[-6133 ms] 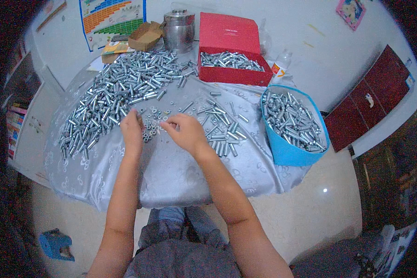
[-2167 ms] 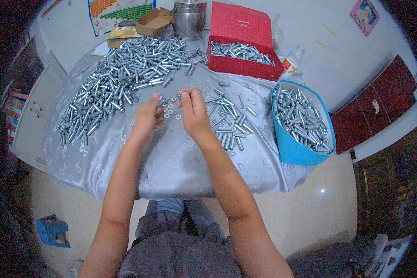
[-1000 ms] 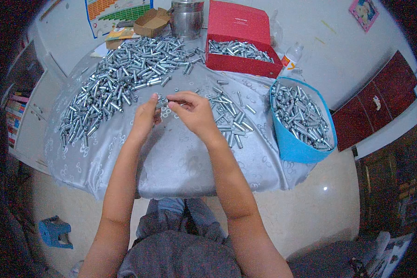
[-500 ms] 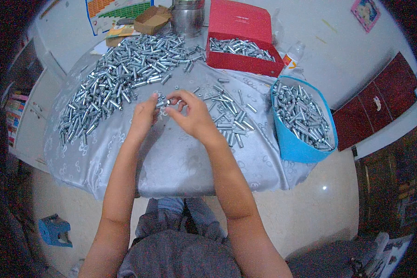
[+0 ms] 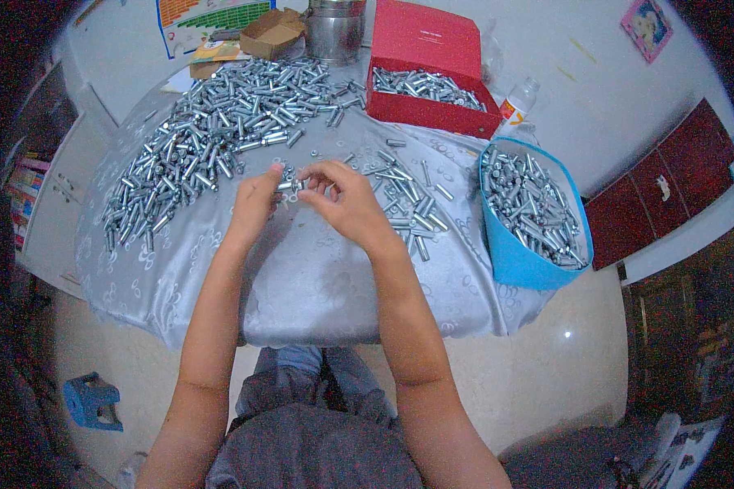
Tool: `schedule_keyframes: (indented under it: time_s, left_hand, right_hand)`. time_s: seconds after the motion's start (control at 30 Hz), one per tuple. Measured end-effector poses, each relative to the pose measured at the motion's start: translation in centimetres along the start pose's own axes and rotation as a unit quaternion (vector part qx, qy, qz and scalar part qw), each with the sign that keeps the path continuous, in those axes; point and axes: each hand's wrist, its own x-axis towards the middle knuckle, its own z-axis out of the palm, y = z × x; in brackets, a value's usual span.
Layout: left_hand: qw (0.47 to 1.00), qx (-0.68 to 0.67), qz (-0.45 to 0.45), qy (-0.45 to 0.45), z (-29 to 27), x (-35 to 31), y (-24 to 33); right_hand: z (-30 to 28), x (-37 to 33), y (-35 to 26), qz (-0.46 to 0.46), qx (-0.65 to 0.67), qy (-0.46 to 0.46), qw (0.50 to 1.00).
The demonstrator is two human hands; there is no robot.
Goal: The person repeatedly picks up small metal pins and washers from a table, inserts the washers onto the pins, and places the assembled units into a blue container. The person handles the components one at a time throughout the clip.
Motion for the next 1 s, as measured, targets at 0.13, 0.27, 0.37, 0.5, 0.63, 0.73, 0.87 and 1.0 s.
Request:
schedule_keyframes:
  time_s: [0.13,0.27,0.37,0.5,0.63,0.73,0.87,1.0]
  left_hand:
    - [1.0,0.008,-0.003,-0.007,0.0,-0.2,0.4]
    - [1.0,0.014,0.003,-0.016,-0.1,-0.1,0.2]
    - [1.0,0.018,0.006,-0.021,-0.2,-0.1,0.3]
    - [1.0,0.021,0.001,-0.016,-0.2,-0.2,0.4]
    - [1.0,0.014,0.002,-0.022,-0.2,-0.1,0.2]
    - [1.0,0.015,0.002,-0.024,-0.2,-0.2,0.4]
    - [0.999,0.02,-0.001,-0.034,-0.2,-0.2,0.4]
    - [0.999,0.018,-0.001,-0.028,-0.1,-0.1,0.0]
  right_hand:
    - [-0.7,0.0,0.3,0.078,-0.074,-0.072,0.992]
    - [-0.1,-0.1,-0.8,0.008,0.001,0.018,1.0]
    - [-0.5,0.0,0.3,0.005,-0.042,-0.024,0.999]
    - [-0.5,-0.1,-0.9,0.044,-0.026,-0.017,0.999]
    - [-0.1,0.1,0.6,0.033,0.03,-0.024,0.999]
    - [-0.2,-0.1,0.1,0.059,0.01,-0.023,0.998]
    - [0.0,0.0,0.3,0.001,-0.001,-0.021,1.0]
    - [0.4,-0.1,-0.2,0.035,-0.023,-0.06,0.997]
